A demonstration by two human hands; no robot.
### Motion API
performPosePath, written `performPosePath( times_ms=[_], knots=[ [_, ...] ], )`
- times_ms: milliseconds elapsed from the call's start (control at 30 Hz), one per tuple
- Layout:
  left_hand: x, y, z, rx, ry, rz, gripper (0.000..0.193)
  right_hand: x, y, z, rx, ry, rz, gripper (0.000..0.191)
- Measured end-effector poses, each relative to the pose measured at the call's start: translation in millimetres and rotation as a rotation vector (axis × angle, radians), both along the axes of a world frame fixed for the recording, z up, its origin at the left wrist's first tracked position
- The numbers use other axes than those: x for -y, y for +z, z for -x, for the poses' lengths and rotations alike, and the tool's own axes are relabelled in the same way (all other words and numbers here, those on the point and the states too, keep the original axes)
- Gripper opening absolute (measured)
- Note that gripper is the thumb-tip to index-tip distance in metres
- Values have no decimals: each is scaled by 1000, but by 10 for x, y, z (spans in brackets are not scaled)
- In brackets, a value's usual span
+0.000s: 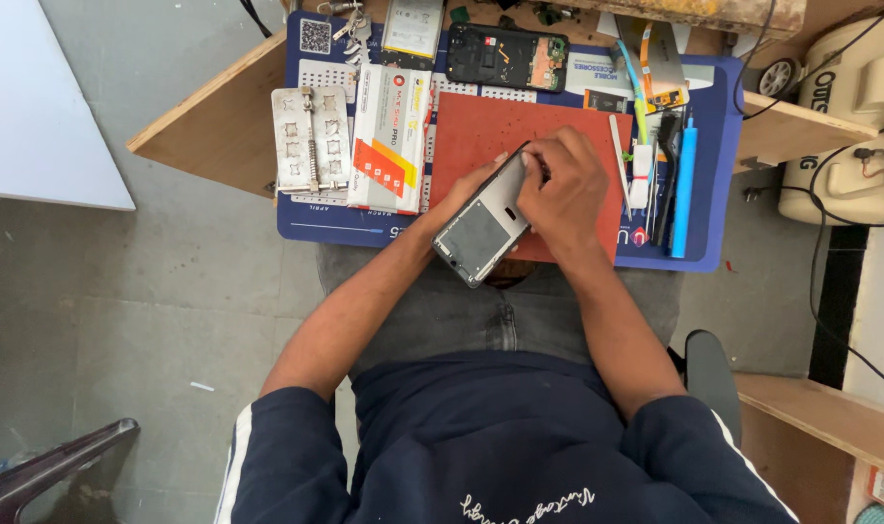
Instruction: The person uses a small tool to scrape and clean the interior frame of a disassembled smartphone. They repeatedly work along the edges and corners of the device's chassis while holding it steady on a red mat.
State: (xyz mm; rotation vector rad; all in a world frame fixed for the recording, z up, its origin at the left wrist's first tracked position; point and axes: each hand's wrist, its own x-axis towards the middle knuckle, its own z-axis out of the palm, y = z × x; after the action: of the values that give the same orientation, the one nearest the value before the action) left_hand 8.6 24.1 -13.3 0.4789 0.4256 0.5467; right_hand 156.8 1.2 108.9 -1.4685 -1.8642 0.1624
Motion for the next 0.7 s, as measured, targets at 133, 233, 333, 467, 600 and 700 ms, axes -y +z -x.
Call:
performPosePath(
  times_ms=[133, 233, 333, 467, 600, 700],
  knots=[
    [-30, -114, -65, 90, 149, 185, 40, 209, 4, 160, 24, 100, -70, 7],
    [-15, -161, -42, 86, 140, 129, 47, 302, 8, 230, -2, 175, -53, 9],
    [-39, -71, -26, 86, 85, 89, 44, 156, 14, 116, 9, 83, -72, 8],
    [9, 209, 22, -19, -15, -78, 60, -16, 9, -29, -110, -1, 107, 7],
    [59, 444, 45, 84, 63, 25, 59, 223, 24, 184, -64, 126, 8, 9],
    [81, 443, 77, 192, 23, -67, 65, 465, 56, 403, -83, 267, -7, 10]
  ],
)
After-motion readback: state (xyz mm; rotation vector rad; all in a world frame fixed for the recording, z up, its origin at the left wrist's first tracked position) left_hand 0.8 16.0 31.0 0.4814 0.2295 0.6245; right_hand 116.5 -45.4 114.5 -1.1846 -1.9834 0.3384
